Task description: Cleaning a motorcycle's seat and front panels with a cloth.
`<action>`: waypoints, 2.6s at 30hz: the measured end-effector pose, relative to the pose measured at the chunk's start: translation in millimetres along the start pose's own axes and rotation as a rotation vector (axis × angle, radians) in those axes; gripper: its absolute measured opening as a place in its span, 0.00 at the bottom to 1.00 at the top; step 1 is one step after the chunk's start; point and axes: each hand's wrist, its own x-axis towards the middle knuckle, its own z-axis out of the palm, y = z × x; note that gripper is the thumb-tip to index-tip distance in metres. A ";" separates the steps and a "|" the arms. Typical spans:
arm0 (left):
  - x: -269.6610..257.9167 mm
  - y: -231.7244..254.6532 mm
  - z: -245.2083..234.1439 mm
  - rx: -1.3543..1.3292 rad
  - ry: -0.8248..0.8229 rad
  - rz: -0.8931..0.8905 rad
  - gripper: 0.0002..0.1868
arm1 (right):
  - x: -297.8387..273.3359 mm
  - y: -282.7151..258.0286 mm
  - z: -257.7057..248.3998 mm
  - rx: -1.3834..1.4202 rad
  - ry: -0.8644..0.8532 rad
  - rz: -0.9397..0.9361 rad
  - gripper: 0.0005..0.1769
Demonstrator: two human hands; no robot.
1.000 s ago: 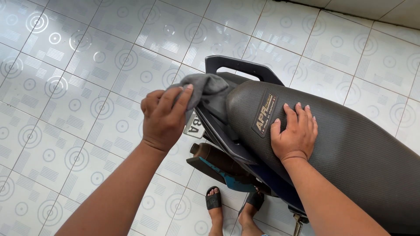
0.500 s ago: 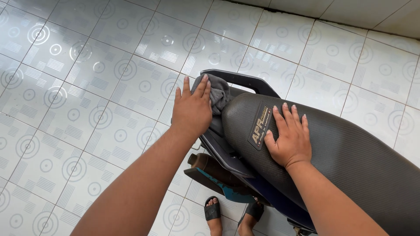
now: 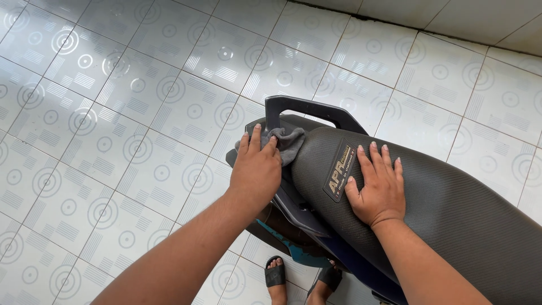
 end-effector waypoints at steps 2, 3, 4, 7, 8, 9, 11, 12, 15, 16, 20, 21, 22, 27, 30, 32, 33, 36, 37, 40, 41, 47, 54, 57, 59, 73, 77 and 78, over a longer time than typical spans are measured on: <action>9.0 2.2 -4.7 0.000 -0.001 0.023 0.20 | 0.2 1.0 0.8 -0.005 0.005 0.000 0.40; 12.8 3.5 -6.4 -0.004 -0.006 0.042 0.17 | 0.3 1.4 1.3 -0.011 0.005 -0.004 0.40; 23.9 -4.4 -0.2 -0.005 -0.004 0.042 0.17 | 1.5 2.1 3.0 -0.013 0.005 -0.005 0.40; 49.9 -22.0 15.8 -0.083 0.223 0.008 0.12 | 0.0 2.5 4.8 -0.021 -0.003 -0.001 0.40; 55.9 -24.1 19.0 -0.092 0.353 -0.014 0.12 | -0.6 2.7 4.2 -0.017 -0.003 -0.003 0.40; 61.8 -26.3 22.1 -0.101 0.483 -0.039 0.12 | -1.4 2.8 3.5 -0.013 -0.003 -0.005 0.40; 56.4 -15.4 16.9 -0.068 0.388 0.004 0.11 | -1.0 1.8 2.6 -0.006 -0.009 -0.007 0.40; 55.0 -10.7 13.6 -0.031 0.301 0.051 0.10 | 0.0 1.2 2.5 0.002 -0.006 -0.005 0.40; 46.6 20.3 4.4 0.043 0.014 0.071 0.16 | -0.1 1.6 3.8 -0.006 -0.003 -0.006 0.40; 39.0 24.0 -0.8 0.041 0.014 0.071 0.16 | -0.6 1.1 2.8 -0.008 -0.004 -0.006 0.40; 16.9 28.9 -3.8 -0.081 -0.166 0.048 0.18 | 0.3 0.1 0.8 -0.008 -0.006 0.000 0.40; 12.3 28.1 0.0 -0.170 -0.164 0.049 0.14 | -0.2 -0.1 0.1 -0.007 -0.009 0.001 0.40; 12.2 20.2 -3.3 -0.167 -0.163 0.052 0.14 | -0.1 -0.1 0.9 -0.006 -0.007 0.004 0.40; 19.4 -25.9 -29.6 -0.733 0.638 -0.256 0.14 | 0.2 -1.6 4.0 -0.001 0.007 0.001 0.40; 49.2 -50.9 -17.4 -0.684 0.809 -0.231 0.16 | -0.4 -2.6 -1.1 0.012 0.006 0.011 0.40; 76.5 -54.1 4.9 -0.646 0.711 -0.133 0.17 | -0.9 -3.7 -1.3 0.019 0.010 0.015 0.40; 90.7 -55.7 15.3 -0.602 0.620 -0.043 0.19 | -0.3 -4.2 -1.3 0.029 0.017 0.011 0.40; 119.4 -47.6 39.2 -0.137 0.618 0.174 0.27 | -0.3 -2.6 -0.5 0.028 0.023 0.008 0.40; 120.6 -41.0 36.2 -0.139 0.614 0.178 0.27 | -2.0 -2.1 -0.9 0.028 0.020 0.013 0.40; 129.0 -30.1 24.0 -0.148 0.384 0.203 0.29 | -0.7 -1.8 -0.6 0.037 0.028 0.006 0.39; 130.0 -27.9 20.3 -0.118 0.352 0.203 0.28 | -2.7 -2.3 -2.5 0.093 0.019 0.027 0.39; 130.3 -34.3 13.7 -0.207 0.388 0.230 0.30 | -1.7 37.5 -24.6 0.320 -0.034 0.206 0.36; 132.6 -32.6 17.6 -0.322 0.479 0.301 0.14 | -31.4 106.5 -20.8 0.025 -0.072 0.336 0.40; 131.7 -30.5 20.2 -0.381 0.477 0.302 0.16 | -27.8 101.6 -21.1 -0.004 -0.063 0.365 0.40; 146.8 -23.4 25.0 -0.346 0.488 0.355 0.17 | -29.1 104.0 -22.3 -0.014 -0.057 0.370 0.40; 240.8 65.8 22.2 -0.171 0.154 0.798 0.21 | -33.4 102.8 -17.0 0.015 -0.022 0.360 0.40; 237.5 80.1 14.3 -0.276 -0.029 0.664 0.20 | -38.6 102.3 -16.7 0.029 -0.009 0.343 0.39; 237.5 76.6 7.4 -0.310 -0.078 0.593 0.21 | -35.4 103.3 -16.2 0.033 0.000 0.337 0.39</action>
